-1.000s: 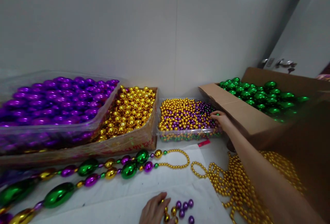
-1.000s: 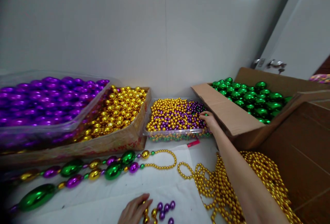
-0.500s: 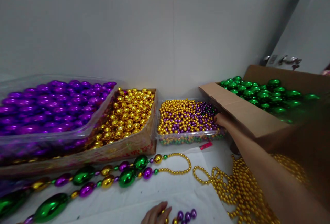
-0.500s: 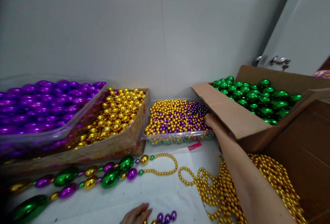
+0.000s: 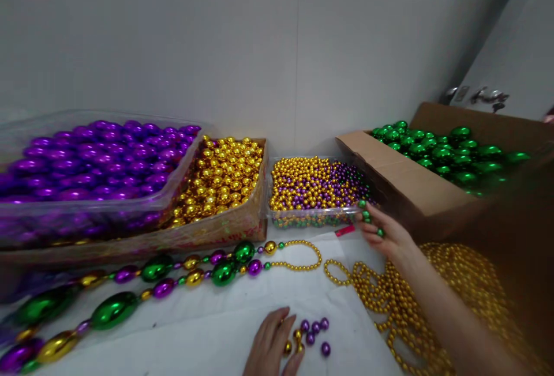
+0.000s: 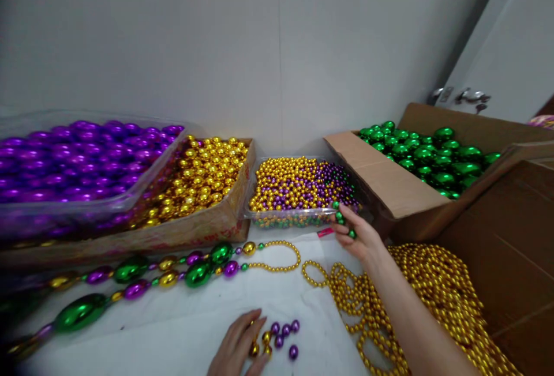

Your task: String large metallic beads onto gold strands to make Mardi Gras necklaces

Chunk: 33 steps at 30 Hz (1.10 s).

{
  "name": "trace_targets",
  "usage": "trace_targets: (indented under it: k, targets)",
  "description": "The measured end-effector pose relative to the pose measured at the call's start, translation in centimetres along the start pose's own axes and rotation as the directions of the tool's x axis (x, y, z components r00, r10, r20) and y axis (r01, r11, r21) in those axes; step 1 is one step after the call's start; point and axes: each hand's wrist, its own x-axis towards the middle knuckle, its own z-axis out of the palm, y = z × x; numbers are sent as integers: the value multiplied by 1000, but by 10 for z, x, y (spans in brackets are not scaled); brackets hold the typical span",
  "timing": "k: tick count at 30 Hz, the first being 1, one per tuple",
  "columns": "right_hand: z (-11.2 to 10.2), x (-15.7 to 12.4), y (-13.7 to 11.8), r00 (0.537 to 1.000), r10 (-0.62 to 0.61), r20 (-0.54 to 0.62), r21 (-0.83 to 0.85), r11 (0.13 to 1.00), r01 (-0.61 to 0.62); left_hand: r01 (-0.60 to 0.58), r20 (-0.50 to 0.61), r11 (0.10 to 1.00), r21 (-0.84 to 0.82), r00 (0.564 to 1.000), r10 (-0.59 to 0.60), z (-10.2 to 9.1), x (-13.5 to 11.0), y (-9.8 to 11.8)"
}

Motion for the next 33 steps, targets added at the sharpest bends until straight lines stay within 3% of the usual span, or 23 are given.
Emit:
trace_targets:
  k: [3,6,10,14,17,21,24,28,30,33]
  targets:
    - [39,-75,32,994,71,82,66,995,-76,10,109,998,-58,994,-4,-15,5,21]
    - [70,-130,62,989,136,64,28,990,-138,74,231,985,-157,972,-36,-22,9,31]
    - [93,-165,85,995,58,-80,-149,986,-69,156,246,961,-228,964,-99,-24,8,33]
    - [104,-178,89,992,-58,-116,-313,950,19,177,202,953,-245,971,-128,-28,2,35]
    - [98,-179,85,992,-80,-98,-355,934,40,180,180,952,-246,974,-138,-35,-6,37]
    - [64,-171,74,997,-43,-67,-291,957,21,225,165,947,-229,968,-190,-54,-22,34]
    - [32,-171,63,979,17,-205,-196,979,-58,275,134,940,-203,959,-251,-77,-28,23]
    - [11,-191,53,890,66,-452,-84,990,-116,360,30,912,-198,932,-361,-124,-15,-8]
    - [15,-207,56,870,91,-485,-48,990,-131,418,-34,875,-242,898,-439,-150,-1,-25]
    - [28,-233,70,884,113,-453,-68,985,-161,536,-124,772,-342,788,-603,-180,16,-46]
